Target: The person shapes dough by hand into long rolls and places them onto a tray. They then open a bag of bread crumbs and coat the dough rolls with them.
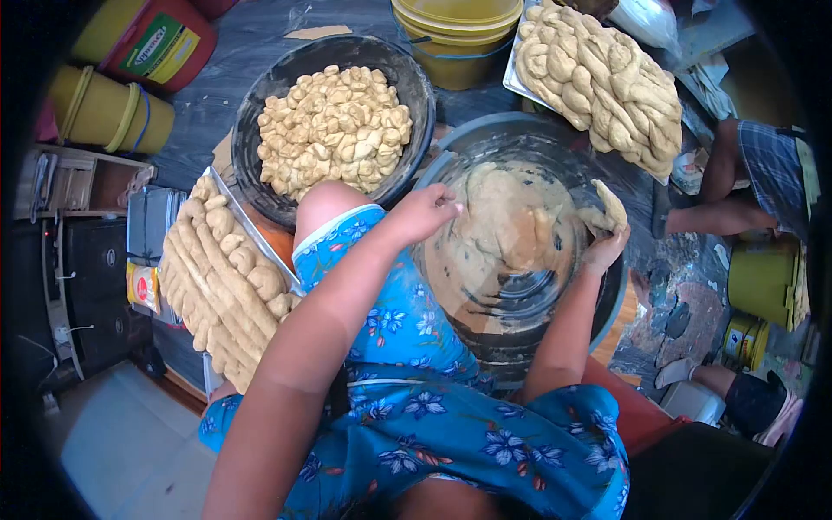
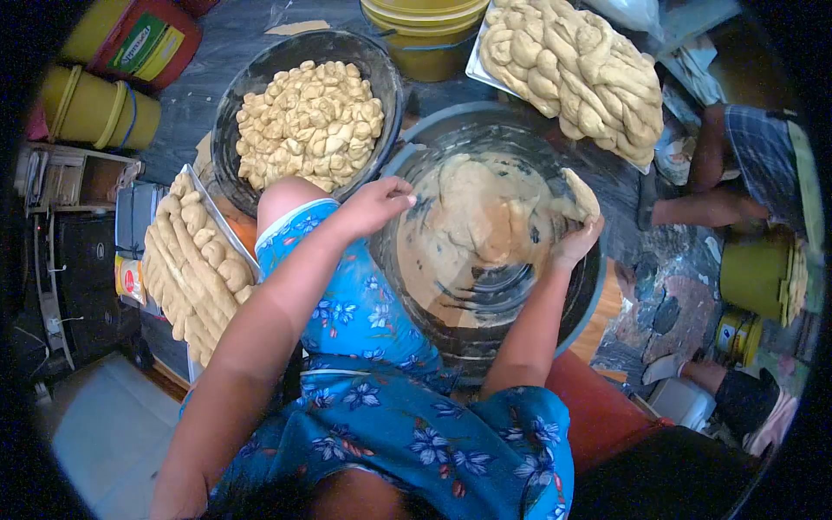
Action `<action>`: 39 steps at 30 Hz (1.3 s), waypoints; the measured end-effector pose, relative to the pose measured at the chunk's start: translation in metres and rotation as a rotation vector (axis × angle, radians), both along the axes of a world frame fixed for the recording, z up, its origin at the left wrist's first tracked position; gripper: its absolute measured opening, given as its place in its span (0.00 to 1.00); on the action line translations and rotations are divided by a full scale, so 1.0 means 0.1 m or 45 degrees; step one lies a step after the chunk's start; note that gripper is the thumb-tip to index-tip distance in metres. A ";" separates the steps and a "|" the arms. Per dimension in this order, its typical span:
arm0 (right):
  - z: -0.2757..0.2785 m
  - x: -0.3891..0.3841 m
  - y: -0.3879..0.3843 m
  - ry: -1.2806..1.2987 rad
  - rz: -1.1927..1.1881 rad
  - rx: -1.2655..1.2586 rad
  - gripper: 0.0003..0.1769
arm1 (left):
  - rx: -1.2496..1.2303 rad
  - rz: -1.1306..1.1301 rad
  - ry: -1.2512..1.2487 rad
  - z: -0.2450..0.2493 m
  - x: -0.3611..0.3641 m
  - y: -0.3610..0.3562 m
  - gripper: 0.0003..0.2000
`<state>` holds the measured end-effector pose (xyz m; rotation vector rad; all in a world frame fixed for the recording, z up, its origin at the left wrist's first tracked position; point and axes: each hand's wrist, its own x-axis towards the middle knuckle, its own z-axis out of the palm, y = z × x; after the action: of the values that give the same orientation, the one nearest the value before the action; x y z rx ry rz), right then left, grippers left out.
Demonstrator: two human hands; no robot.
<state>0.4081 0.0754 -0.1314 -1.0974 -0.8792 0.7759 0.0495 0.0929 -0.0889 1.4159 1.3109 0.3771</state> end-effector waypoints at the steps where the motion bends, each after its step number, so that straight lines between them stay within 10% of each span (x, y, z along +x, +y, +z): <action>1: 0.12 -0.17 0.00 0.002 0.230 0.112 0.32 | -0.009 -0.006 -0.002 0.01 0.01 0.00 0.21; 6: -1.10 -0.83 -0.34 0.573 0.381 -0.784 0.22 | -0.048 0.003 0.024 0.05 0.05 0.00 0.21; 9: -1.64 -1.52 -0.71 0.104 0.516 -1.418 0.18 | -0.003 -0.023 0.067 0.00 0.03 -0.02 0.22; 11: -2.13 -1.69 -0.99 -1.165 0.510 -1.441 0.17 | 0.010 -0.012 0.048 -0.01 0.00 0.00 0.22; 15: -2.02 -1.96 -1.15 -0.766 0.270 -1.325 0.24 | -0.002 0.055 -0.024 -0.01 -0.06 -0.04 0.24; 18: -2.04 -2.06 -1.18 -1.411 0.450 -0.999 0.23 | 0.049 0.052 -0.018 0.00 -0.03 0.00 0.25; 22: -2.05 -2.08 -1.17 -1.400 0.872 -1.214 0.24 | -0.022 -0.004 -0.027 -0.04 0.02 0.01 0.23; 27: -2.23 -2.10 -1.27 -1.164 0.506 -1.399 0.22 | 0.110 -0.039 0.090 -0.06 0.02 0.00 0.24; 29: -1.90 -2.05 -1.11 -0.737 0.737 -1.369 0.21 | 0.125 -0.030 0.074 -0.09 0.00 -0.04 0.23; 30: -3.05 -1.85 -1.20 -0.011 0.738 -1.347 0.23 | 0.194 -0.057 0.072 -0.16 -0.01 -0.02 0.23; 32: -1.75 -1.87 -0.96 1.021 0.617 -1.189 0.22 | 0.168 -0.037 0.148 -0.13 0.00 -0.02 0.21; 39: 0.01 -1.73 -0.60 1.360 1.096 -0.751 0.18 | -0.311 -0.007 0.043 0.20 0.16 -0.17 0.34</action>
<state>0.2350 0.0158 -0.1306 -0.5578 -0.1269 2.1714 0.0657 0.0759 -0.0693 1.2244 1.3317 0.1824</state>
